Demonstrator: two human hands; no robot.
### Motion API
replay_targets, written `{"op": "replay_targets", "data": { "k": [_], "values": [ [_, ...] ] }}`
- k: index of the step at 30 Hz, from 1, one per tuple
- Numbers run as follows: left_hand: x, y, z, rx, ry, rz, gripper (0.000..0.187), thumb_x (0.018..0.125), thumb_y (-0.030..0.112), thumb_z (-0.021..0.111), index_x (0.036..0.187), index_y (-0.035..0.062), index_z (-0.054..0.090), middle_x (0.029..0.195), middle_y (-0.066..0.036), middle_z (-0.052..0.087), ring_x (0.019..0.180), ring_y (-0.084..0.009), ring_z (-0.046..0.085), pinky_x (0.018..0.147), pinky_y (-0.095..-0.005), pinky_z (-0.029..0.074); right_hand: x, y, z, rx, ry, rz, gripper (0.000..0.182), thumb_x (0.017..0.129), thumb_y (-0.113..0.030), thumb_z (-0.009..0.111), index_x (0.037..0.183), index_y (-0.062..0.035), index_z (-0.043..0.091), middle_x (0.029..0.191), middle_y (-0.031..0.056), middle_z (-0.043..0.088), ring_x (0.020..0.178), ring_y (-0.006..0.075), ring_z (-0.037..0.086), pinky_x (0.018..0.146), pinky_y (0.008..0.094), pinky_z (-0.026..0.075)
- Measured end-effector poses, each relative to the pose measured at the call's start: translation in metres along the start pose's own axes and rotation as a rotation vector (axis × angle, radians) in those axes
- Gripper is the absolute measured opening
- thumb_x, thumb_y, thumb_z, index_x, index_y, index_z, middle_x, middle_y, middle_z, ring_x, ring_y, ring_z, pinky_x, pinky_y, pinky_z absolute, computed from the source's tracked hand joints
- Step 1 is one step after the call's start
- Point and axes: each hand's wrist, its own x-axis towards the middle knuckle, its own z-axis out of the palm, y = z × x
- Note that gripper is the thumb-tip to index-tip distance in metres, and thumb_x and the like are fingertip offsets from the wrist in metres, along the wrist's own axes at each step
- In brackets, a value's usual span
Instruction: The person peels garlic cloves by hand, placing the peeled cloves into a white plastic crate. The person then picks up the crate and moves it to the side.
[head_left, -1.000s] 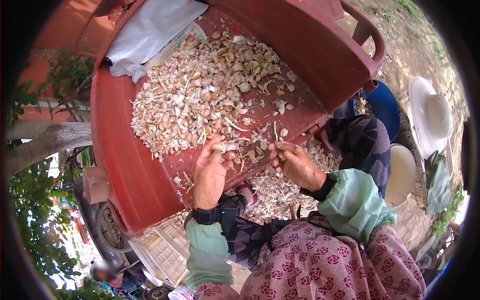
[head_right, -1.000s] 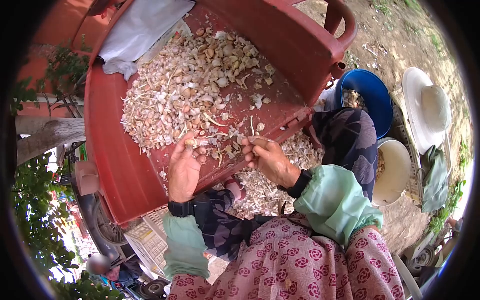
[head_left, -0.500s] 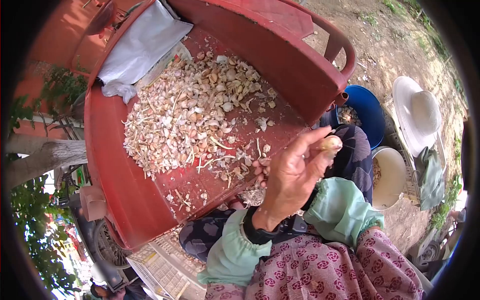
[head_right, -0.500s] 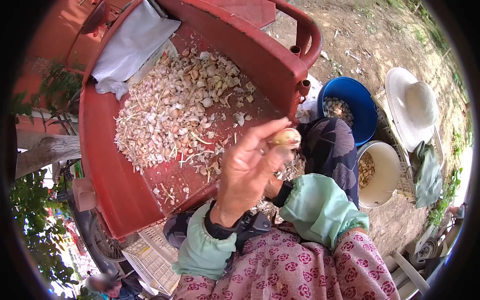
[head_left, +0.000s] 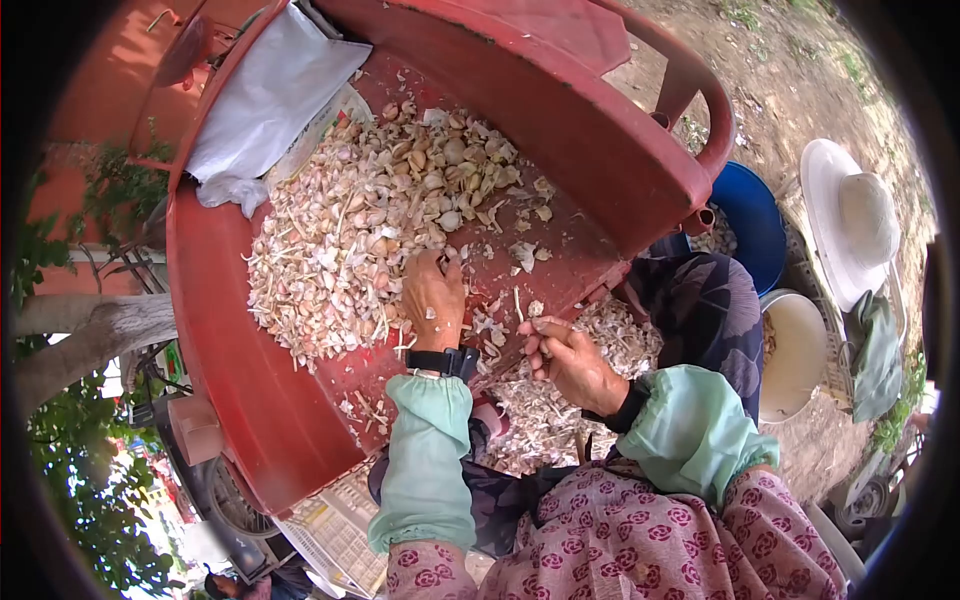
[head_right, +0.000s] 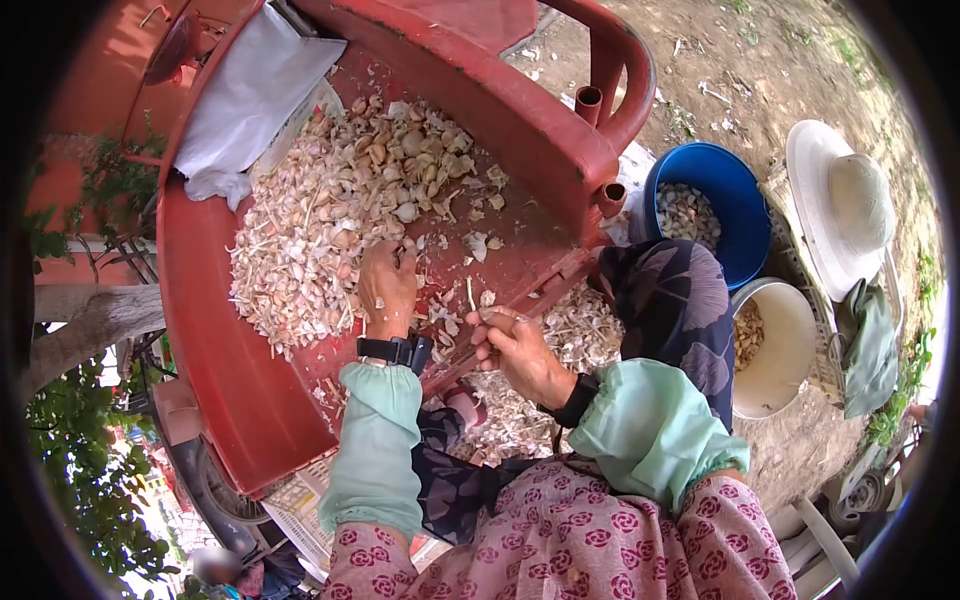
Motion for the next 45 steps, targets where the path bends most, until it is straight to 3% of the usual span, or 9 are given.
{"op": "replay_targets", "data": {
  "k": [15, 17, 20, 23, 25, 33, 38, 39, 45],
  "values": [
    [-0.067, 0.056, -0.048, -0.948, -0.123, -0.420, 0.012, 0.085, 0.007, 0.062, 0.093, -0.0026, 0.063, 0.076, -0.002, 0.063, 0.064, -0.0047, 0.054, 0.056, -0.0188, 0.044, 0.012, 0.002, 0.031, -1.025, -0.070, -0.506, 0.058, 0.064, 0.007, 0.066, 0.119, -0.0036, 0.051, 0.111, 0.0050, 0.044, 0.077, 0.0119, 0.052, 0.062, 0.0243, 0.048],
    [-0.071, 0.066, -0.059, -0.919, -0.111, -0.406, 0.011, 0.085, 0.005, 0.062, 0.092, -0.0025, 0.062, 0.075, -0.002, 0.062, 0.064, -0.0055, 0.054, 0.056, -0.0199, 0.045, 0.015, 0.010, 0.030, -0.732, -0.019, -0.332, 0.063, 0.061, 0.006, 0.067, 0.121, -0.0061, 0.049, 0.108, 0.0056, 0.046, 0.076, 0.0124, 0.052, 0.060, 0.0247, 0.047],
    [-0.072, 0.071, -0.059, -0.927, -0.091, -0.381, 0.010, 0.085, 0.005, 0.061, 0.093, -0.0023, 0.061, 0.074, -0.002, 0.061, 0.064, -0.0062, 0.054, 0.056, -0.0207, 0.045, 0.015, 0.010, 0.027, -1.215, -0.007, -0.769, 0.059, 0.061, 0.006, 0.068, 0.116, -0.0044, 0.049, 0.103, 0.0055, 0.048, 0.076, 0.0126, 0.053, 0.059, 0.0245, 0.047],
    [-0.069, 0.070, -0.059, -1.048, -0.120, -0.450, 0.011, 0.087, 0.006, 0.059, 0.095, -0.0017, 0.061, 0.075, -0.002, 0.060, 0.064, -0.0059, 0.053, 0.055, -0.0195, 0.044, 0.015, 0.007, 0.028, -1.210, 0.027, -0.741, 0.048, 0.067, 0.008, 0.066, 0.110, -0.0027, 0.050, 0.099, 0.0042, 0.048, 0.075, 0.0112, 0.051, 0.059, 0.0238, 0.046],
    [-0.063, 0.065, -0.058, -1.131, -0.165, -0.533, 0.012, 0.089, 0.007, 0.058, 0.096, -0.0013, 0.061, 0.076, -0.002, 0.060, 0.065, -0.0056, 0.052, 0.055, -0.0186, 0.043, 0.017, 0.008, 0.029, -0.294, 0.043, -0.329, 0.038, 0.075, 0.010, 0.059, 0.109, -0.0028, 0.050, 0.092, 0.0018, 0.047, 0.073, 0.0079, 0.047, 0.059, 0.0213, 0.044],
    [-0.016, 0.010, -0.009, -0.406, -0.063, -0.127, 0.016, 0.083, 0.004, 0.057, 0.097, -0.0015, 0.062, 0.085, -0.015, 0.061, 0.070, -0.0256, 0.059, 0.064, -0.0341, 0.048, -0.040, -0.076, 0.084, -0.279, -0.275, 0.092, 0.015, 0.086, -0.002, 0.056, 0.100, -0.0035, 0.052, 0.080, -0.0029, 0.047, 0.067, 0.0022, 0.041, 0.054, 0.0171, 0.035],
    [0.005, 0.015, 0.001, -0.053, -0.106, -0.021, 0.015, 0.080, 0.012, 0.062, 0.089, -0.0002, 0.060, 0.088, -0.019, 0.058, 0.076, -0.0372, 0.058, 0.066, -0.0442, 0.046, -0.087, -0.123, 0.129, -0.262, -1.086, -0.040, 0.011, 0.085, -0.006, 0.062, 0.095, -0.0019, 0.061, 0.086, 0.0070, 0.064, 0.069, 0.0172, 0.062, 0.055, 0.0253, 0.047],
    [0.006, 0.015, 0.004, -0.047, -0.105, -0.012, 0.015, 0.080, 0.012, 0.062, 0.089, -0.0002, 0.060, 0.088, -0.019, 0.058, 0.076, -0.0372, 0.058, 0.066, -0.0442, 0.046, -0.096, -0.102, 0.141, -0.054, -0.995, -0.339, 0.009, 0.086, -0.007, 0.061, 0.094, -0.0024, 0.061, 0.086, 0.0075, 0.064, 0.067, 0.0189, 0.062, 0.054, 0.0289, 0.047],
    [0.003, 0.008, 0.010, -0.162, -0.112, -0.028, 0.013, 0.075, 0.008, 0.064, 0.085, 0.0007, 0.060, 0.080, -0.017, 0.059, 0.073, -0.0354, 0.059, 0.064, -0.0434, 0.046, -0.116, -0.097, 0.144, 0.028, -1.021, -0.297, 0.010, 0.086, -0.005, 0.059, 0.094, 0.0005, 0.060, 0.088, 0.0111, 0.063, 0.073, 0.0214, 0.063, 0.059, 0.0300, 0.049]
  ]
}}
